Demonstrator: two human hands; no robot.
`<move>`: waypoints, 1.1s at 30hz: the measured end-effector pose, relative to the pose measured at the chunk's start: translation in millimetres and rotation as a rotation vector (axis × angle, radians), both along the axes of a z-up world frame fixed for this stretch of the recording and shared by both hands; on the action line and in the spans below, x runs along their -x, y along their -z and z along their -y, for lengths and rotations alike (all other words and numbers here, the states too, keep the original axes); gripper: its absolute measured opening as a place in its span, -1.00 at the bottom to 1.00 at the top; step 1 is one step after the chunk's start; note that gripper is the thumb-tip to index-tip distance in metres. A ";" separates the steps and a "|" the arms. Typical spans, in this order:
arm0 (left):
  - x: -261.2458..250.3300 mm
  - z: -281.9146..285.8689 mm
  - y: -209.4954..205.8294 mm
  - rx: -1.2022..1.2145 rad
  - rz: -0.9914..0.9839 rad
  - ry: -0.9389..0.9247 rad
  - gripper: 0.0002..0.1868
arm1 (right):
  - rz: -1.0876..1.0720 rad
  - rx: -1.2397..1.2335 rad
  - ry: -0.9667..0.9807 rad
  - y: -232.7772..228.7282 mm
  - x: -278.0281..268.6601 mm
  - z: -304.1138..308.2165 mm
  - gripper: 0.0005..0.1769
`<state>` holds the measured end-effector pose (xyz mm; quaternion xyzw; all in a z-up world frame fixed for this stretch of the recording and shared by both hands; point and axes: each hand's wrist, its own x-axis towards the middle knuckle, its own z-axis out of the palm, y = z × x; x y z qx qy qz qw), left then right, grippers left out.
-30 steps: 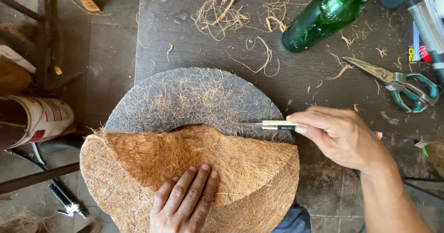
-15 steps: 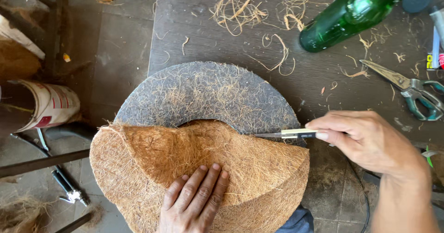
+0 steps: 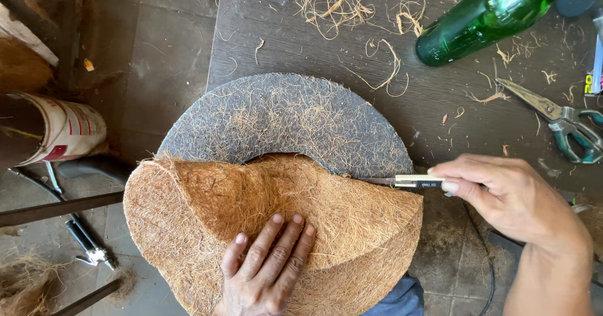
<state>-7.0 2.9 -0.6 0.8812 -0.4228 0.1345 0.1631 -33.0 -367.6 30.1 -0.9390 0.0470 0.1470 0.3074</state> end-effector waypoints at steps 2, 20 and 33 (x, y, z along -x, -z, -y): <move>1.1 -1.4 2.5 -0.011 -0.003 -0.003 -0.51 | 0.026 0.011 0.011 6.5 10.2 7.1 -0.73; -16.8 96.1 -51.2 -0.174 0.074 0.120 -0.57 | 0.475 0.229 -0.164 -19.7 59.1 -43.6 -0.74; 4.1 66.3 -18.5 -0.018 0.041 0.151 -0.63 | 0.175 -0.225 -0.111 3.0 -23.2 -3.5 -0.74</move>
